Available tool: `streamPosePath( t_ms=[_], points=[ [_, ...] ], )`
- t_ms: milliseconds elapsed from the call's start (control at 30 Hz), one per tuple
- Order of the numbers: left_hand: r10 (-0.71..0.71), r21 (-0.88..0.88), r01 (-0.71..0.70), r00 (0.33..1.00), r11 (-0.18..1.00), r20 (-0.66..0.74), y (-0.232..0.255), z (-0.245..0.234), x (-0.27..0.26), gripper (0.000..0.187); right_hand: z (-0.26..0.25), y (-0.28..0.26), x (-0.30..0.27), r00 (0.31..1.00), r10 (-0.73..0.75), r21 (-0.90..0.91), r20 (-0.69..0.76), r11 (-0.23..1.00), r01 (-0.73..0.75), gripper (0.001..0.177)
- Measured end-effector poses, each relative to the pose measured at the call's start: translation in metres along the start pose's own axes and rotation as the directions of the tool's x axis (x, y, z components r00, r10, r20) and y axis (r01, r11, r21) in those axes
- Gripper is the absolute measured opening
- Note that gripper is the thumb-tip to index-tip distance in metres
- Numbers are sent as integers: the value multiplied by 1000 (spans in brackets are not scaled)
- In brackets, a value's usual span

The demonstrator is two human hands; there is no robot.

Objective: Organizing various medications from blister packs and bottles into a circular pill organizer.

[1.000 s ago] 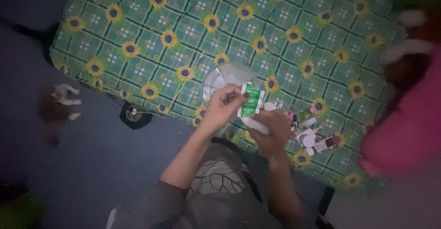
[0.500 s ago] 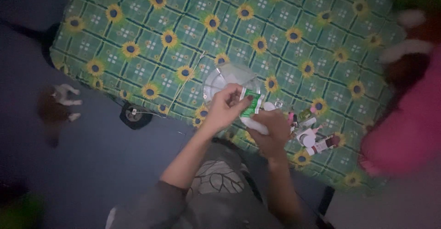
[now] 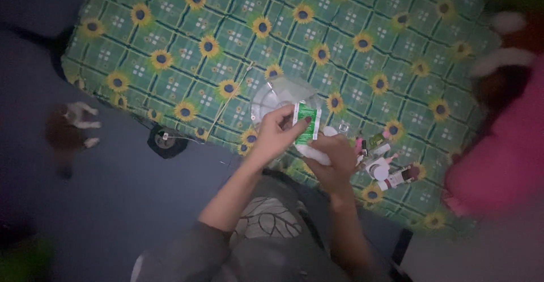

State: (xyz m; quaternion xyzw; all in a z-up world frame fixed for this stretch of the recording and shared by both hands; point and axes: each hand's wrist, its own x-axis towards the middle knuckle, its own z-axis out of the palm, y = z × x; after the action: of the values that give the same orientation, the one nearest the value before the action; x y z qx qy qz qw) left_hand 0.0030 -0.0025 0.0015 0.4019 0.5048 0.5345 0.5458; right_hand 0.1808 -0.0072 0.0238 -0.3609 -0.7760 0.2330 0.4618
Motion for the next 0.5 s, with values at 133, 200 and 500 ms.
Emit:
streamPosePath(
  t_ms=[133,200,500],
  points=[
    [-30,1,30,999,1000,-13,-7,-8,0,24,2,7,-6,999,46,10,10,999,-46,38],
    [36,-86,-33,999,996,36,-9,-15,-3,30,4,16,-10,995,98,15,-10,995,-98,37],
    [71,-16,-71,996,997,44,-30,-43,-11,35,14,35,-31,792,602,193,99,769,-609,27]
  ],
)
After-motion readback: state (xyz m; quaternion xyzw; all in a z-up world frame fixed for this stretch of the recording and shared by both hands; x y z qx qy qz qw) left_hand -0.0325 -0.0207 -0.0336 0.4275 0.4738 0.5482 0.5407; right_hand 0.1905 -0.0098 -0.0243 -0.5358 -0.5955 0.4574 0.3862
